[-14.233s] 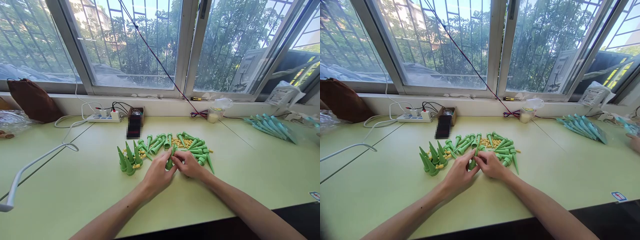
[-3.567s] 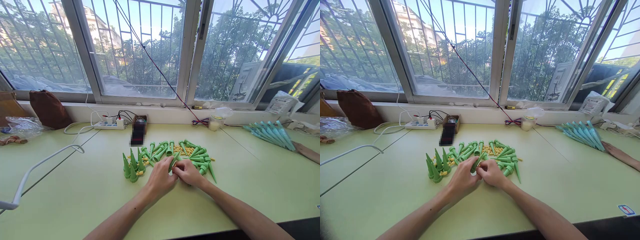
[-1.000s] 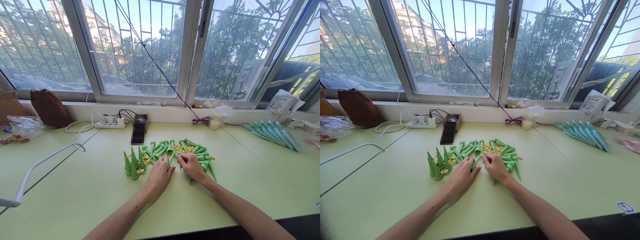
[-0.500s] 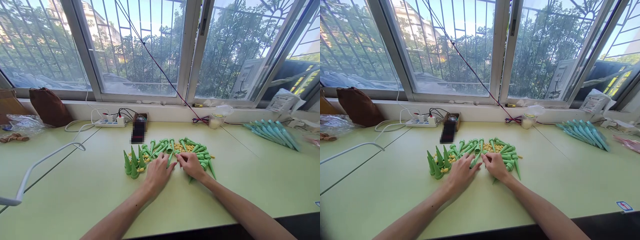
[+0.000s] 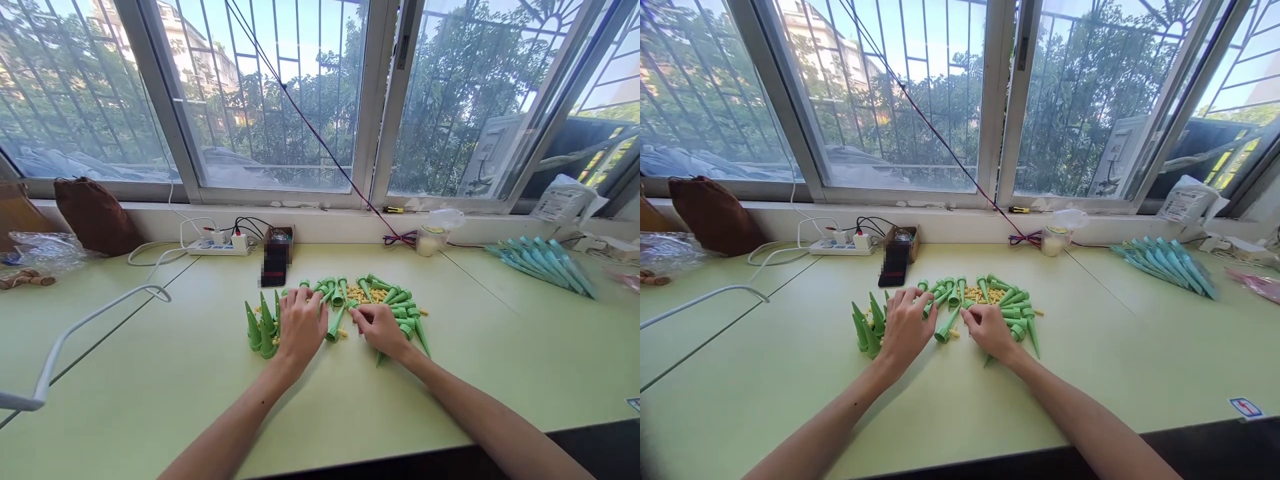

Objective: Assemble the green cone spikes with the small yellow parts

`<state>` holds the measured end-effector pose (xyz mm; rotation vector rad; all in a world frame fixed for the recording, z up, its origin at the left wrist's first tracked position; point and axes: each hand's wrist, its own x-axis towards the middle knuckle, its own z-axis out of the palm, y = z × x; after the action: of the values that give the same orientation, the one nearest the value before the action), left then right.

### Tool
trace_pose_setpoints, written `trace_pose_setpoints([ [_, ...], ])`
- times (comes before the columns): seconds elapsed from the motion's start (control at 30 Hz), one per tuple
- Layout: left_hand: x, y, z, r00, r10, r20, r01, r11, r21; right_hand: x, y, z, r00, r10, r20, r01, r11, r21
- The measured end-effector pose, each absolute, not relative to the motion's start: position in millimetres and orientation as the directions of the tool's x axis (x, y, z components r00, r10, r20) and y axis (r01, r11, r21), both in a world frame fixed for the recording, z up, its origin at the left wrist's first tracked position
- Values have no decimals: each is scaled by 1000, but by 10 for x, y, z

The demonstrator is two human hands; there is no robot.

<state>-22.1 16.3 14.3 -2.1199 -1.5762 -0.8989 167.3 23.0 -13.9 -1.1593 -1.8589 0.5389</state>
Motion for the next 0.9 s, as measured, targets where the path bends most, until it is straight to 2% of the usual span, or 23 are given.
trace_pose_setpoints([
  [0.17,-213,156,149,197,703,684,911,-389,138,1660,227,-143,-213,871,443,516,485,-706],
  [0.3,-220,150,192,161,626,763,890,-426,162,1661,231,-147,-216,874,435,522,480,-705],
  [0.47,-266,164,243,77,559,826,912,-374,168,1676,236,-164,-214,875,434,523,478,-706],
  [0.6,-253,165,217,103,575,812,916,-373,148,1676,230,-171,-221,872,437,532,483,-695],
  [0.8,-194,133,173,170,575,800,896,-427,117,1729,278,-161,-152,817,557,625,516,-586],
  [0.9,-192,129,167,180,588,789,896,-430,115,1778,321,-180,-201,781,592,693,540,-477],
])
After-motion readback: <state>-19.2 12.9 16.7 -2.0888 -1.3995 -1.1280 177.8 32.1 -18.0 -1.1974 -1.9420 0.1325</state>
